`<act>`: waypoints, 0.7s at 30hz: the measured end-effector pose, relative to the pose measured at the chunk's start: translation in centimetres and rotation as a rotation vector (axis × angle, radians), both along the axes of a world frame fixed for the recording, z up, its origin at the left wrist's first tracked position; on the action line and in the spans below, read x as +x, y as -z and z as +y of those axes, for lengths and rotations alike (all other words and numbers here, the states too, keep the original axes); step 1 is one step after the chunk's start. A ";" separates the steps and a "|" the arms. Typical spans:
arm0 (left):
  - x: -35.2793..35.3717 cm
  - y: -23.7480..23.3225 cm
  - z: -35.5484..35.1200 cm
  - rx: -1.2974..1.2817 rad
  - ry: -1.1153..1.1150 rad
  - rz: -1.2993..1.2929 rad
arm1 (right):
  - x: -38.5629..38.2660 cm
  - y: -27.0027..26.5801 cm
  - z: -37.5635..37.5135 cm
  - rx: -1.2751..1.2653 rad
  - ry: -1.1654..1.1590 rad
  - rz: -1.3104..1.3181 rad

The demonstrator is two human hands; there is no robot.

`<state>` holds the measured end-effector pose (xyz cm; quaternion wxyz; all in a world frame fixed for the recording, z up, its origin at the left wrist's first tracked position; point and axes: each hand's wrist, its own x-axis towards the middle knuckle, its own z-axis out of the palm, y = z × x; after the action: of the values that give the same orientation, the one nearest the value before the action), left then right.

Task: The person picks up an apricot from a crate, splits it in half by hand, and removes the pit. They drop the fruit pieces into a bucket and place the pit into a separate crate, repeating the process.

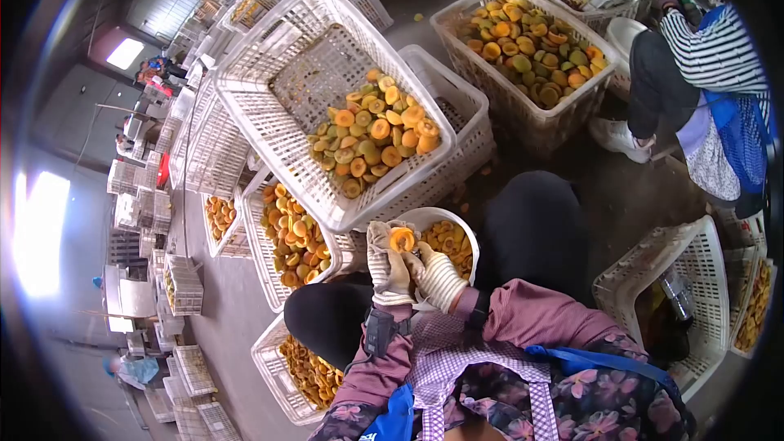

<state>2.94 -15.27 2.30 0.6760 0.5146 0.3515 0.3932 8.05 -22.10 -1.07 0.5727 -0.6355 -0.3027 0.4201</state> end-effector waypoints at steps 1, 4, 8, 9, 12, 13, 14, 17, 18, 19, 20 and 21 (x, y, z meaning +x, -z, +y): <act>0.3 -0.3 0.1 -0.065 -0.062 -0.011 | -0.1 -0.2 0.1 0.043 0.030 0.056; 0.5 -0.5 -0.6 -0.112 -0.076 -0.034 | 0.5 -0.9 -0.2 -0.052 -0.035 -0.069; -1.2 2.3 -1.3 0.105 -0.115 0.108 | 0.9 -1.6 -0.6 -0.157 -0.114 -0.231; -1.1 1.5 -1.4 0.016 -0.123 0.164 | 1.0 -1.8 -0.7 -0.139 -0.103 -0.255; -1.6 2.0 -0.8 0.186 -0.101 0.240 | 0.4 -0.1 -0.1 -0.114 -0.153 -0.223; -2.2 3.0 -0.1 0.443 -0.061 0.262 | 0.1 0.7 0.0 -0.081 -0.174 -0.189; -5.3 6.1 2.0 0.595 0.139 0.543 | 0.4 -0.5 -0.5 -0.021 -0.198 -0.087; -4.1 2.3 1.1 0.258 0.135 0.191 | -1.8 4.6 0.2 0.086 -0.288 -0.162; -4.1 2.4 1.3 0.225 0.137 0.089 | -0.9 2.2 -0.3 0.018 -0.309 -0.132; -4.8 5.4 1.5 0.459 -0.035 0.264 | -0.6 1.4 -0.5 -0.004 -0.306 -0.129; -4.6 5.6 1.1 0.709 -0.098 0.415 | 0.2 -0.1 -0.6 -0.030 -0.282 -0.158; -4.3 5.4 0.7 0.961 -0.159 0.559 | 0.7 -1.3 -0.7 -0.056 -0.253 -0.186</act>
<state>-1.41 -14.56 -3.14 0.2148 0.8212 0.3364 0.4078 8.74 -22.78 0.19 0.4665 -0.6443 -0.4203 0.4366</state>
